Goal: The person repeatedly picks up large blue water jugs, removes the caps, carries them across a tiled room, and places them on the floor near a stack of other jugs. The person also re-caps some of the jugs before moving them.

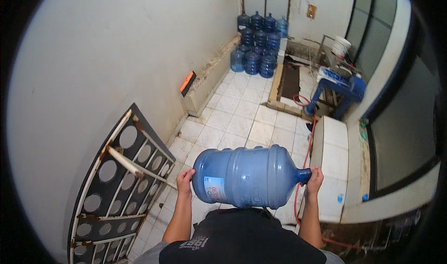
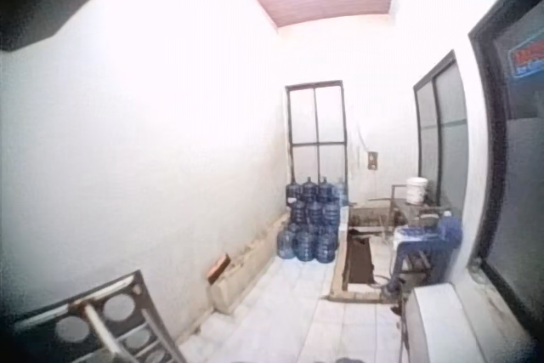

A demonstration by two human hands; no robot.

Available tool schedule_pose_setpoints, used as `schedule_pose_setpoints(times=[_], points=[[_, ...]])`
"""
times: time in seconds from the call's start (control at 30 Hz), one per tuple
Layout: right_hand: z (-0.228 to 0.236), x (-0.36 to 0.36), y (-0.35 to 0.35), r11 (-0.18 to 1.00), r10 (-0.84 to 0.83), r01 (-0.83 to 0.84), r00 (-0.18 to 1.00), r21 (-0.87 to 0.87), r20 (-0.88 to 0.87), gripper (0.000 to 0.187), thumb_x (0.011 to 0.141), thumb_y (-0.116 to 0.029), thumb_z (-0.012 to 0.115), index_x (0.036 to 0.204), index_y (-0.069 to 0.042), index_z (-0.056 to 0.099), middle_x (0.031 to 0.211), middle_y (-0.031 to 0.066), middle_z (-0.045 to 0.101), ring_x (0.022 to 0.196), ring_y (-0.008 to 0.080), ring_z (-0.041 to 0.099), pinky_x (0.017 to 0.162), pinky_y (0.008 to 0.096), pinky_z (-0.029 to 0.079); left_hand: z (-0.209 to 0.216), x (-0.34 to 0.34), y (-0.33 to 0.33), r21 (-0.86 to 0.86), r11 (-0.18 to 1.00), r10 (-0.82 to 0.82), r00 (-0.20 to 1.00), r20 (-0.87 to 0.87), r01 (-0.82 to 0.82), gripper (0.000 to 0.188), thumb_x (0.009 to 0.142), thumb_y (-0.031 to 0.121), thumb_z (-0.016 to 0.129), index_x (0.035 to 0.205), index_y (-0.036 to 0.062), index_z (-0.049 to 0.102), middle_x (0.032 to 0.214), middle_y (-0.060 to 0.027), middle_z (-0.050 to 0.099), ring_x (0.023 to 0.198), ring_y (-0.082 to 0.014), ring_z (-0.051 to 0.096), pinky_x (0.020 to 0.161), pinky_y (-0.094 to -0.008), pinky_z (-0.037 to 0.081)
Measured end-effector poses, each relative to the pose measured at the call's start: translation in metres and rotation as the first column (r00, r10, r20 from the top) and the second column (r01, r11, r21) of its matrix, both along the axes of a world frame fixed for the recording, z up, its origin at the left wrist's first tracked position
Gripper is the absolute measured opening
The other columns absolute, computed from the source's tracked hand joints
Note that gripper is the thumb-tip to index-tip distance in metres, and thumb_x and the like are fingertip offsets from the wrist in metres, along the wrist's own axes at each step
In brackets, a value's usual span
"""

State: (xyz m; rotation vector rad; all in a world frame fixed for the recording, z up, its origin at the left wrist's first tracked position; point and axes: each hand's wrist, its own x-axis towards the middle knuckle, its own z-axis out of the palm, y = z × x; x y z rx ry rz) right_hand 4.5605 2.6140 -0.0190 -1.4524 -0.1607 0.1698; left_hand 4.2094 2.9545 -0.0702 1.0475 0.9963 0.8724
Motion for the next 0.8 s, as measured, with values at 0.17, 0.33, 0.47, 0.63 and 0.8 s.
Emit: schedule_pose_setpoints(times=[0.17,0.33,0.47,0.63,0.8], points=[[0.034,0.113,0.137,0.992,0.127,-0.127,0.992,0.006,0.028,0.018,0.094,-0.020,0.052,0.088,-0.004,0.054,0.063,0.0019,0.049,0.041,0.0108,0.047,0.032,0.0262,0.040,0.013,0.082,0.076,0.014,0.995,0.102,0.994,0.045,-0.103,0.034,0.078,0.015,0.073,0.106,-0.0041,0.065,0.091,-0.0059,0.065,0.083,-0.0133,0.059,0.081,-0.0254,0.044],[0.042,0.196,0.256,0.982,0.189,-0.188,0.980,-0.020,0.059,0.018,0.093,-0.021,0.054,0.086,-0.005,0.054,0.064,0.0023,0.050,0.040,0.0117,0.048,0.031,0.0262,0.040,0.003,0.154,0.172,-0.013,0.988,0.153,0.986,0.067,-0.152,0.033,0.076,0.011,0.075,0.104,-0.0041,0.066,0.091,-0.0057,0.065,0.084,-0.0129,0.058,0.081,-0.0246,0.044],[0.036,0.265,0.332,0.981,0.192,-0.191,0.981,-0.037,0.032,0.018,0.093,-0.021,0.054,0.086,-0.005,0.054,0.064,0.0030,0.050,0.041,0.0131,0.050,0.030,0.0270,0.041,-0.010,0.228,0.269,-0.013,0.995,0.099,0.993,0.070,-0.098,0.031,0.076,0.010,0.076,0.102,-0.0037,0.066,0.089,-0.0054,0.066,0.083,-0.0126,0.059,0.080,-0.0251,0.045],[0.042,0.339,0.393,0.990,0.102,-0.105,0.994,-0.094,-0.038,0.019,0.091,-0.023,0.057,0.086,-0.005,0.052,0.065,0.0034,0.050,0.041,0.0146,0.052,0.029,0.0278,0.042,0.001,0.339,0.379,0.008,1.000,-0.016,0.999,0.044,0.016,0.030,0.076,0.011,0.076,0.100,-0.0031,0.067,0.090,-0.0060,0.066,0.083,-0.0132,0.059,0.080,-0.0255,0.046],[0.039,0.411,0.453,0.988,0.097,-0.099,0.995,-0.118,-0.027,0.020,0.087,-0.022,0.064,0.095,-0.009,0.050,0.074,0.0036,0.052,0.049,0.0149,0.055,0.035,0.0288,0.048,0.000,0.451,0.484,0.017,0.992,-0.128,0.989,0.075,0.127,0.033,0.075,0.013,0.077,0.102,-0.0039,0.067,0.090,-0.0063,0.066,0.084,-0.0129,0.059,0.079,-0.0236,0.045]])
